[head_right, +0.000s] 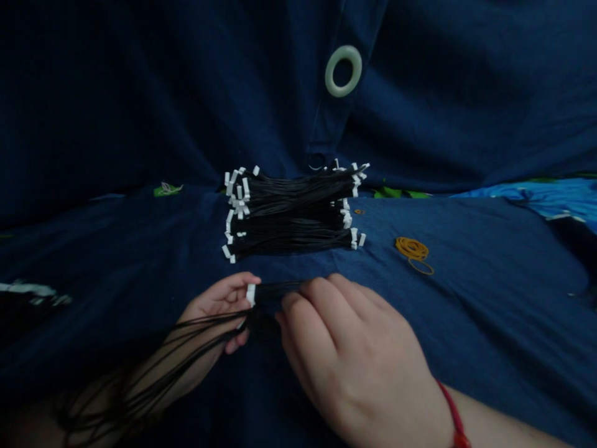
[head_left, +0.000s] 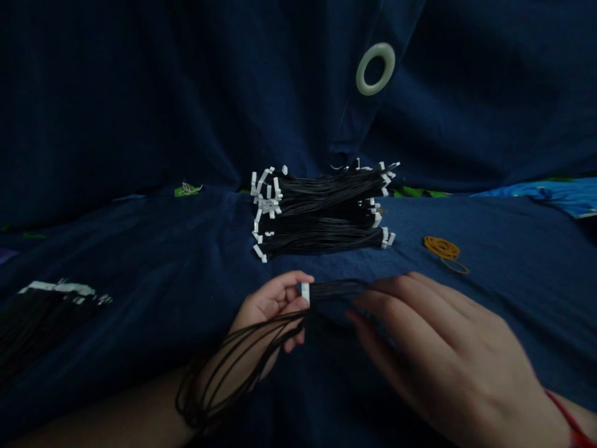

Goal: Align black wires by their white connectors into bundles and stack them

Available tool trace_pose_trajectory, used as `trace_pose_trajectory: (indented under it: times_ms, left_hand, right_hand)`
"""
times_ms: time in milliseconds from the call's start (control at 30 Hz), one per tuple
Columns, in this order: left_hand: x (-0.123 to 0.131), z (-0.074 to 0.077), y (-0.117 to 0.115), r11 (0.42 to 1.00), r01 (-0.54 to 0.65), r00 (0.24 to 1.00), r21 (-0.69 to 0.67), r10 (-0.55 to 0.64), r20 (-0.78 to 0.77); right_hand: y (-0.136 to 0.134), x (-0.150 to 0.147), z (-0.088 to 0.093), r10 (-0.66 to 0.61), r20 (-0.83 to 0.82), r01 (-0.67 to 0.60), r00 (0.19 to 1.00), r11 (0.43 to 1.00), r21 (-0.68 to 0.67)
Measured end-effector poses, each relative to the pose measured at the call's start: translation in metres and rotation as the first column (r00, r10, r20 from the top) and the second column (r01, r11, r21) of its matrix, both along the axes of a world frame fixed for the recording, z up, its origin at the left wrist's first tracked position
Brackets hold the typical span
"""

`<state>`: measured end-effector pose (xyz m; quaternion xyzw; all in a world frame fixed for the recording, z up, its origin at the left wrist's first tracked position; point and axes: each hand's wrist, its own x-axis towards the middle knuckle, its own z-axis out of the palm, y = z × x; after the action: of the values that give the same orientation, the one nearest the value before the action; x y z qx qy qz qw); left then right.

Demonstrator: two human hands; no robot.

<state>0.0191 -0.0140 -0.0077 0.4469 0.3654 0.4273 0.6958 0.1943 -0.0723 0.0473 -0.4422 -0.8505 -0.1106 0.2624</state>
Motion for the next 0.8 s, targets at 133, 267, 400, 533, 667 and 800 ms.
trace_pose_trajectory:
  times_ms: [133,267,400,533,667,800]
  left_hand:
    - [0.000,-0.001,0.003,0.999,-0.052,0.997,0.012,0.051,0.057]
    - [0.002,0.000,0.002,0.996,-0.085,0.995,0.011,0.084,0.062]
    - [0.002,0.002,0.002,0.996,-0.091,0.994,0.015,0.090,0.057]
    - [0.001,0.003,0.003,0.997,-0.079,0.996,-0.007,0.079,0.051]
    - [0.000,0.001,0.004,0.996,-0.084,0.995,0.000,0.084,0.060]
    - [0.000,-0.001,0.004,0.997,-0.079,0.995,0.009,0.078,0.060]
  right_hand:
    - [-0.011,-0.009,-0.004,-0.010,0.012,0.014,1.000,0.920,-0.393]
    - [-0.008,-0.018,-0.014,-0.118,0.116,0.164,0.986,0.773,-0.613]
    - [-0.001,-0.019,-0.014,-0.115,-0.007,0.079,0.993,0.719,-0.690]
    - [0.004,-0.011,-0.005,-0.152,-0.136,0.009,0.979,0.697,-0.717]
    - [0.020,0.010,0.010,-0.284,-0.464,-0.320,0.839,0.431,-0.843]
    - [0.034,0.036,0.023,-0.301,-0.690,-0.637,0.658,0.265,-0.724]
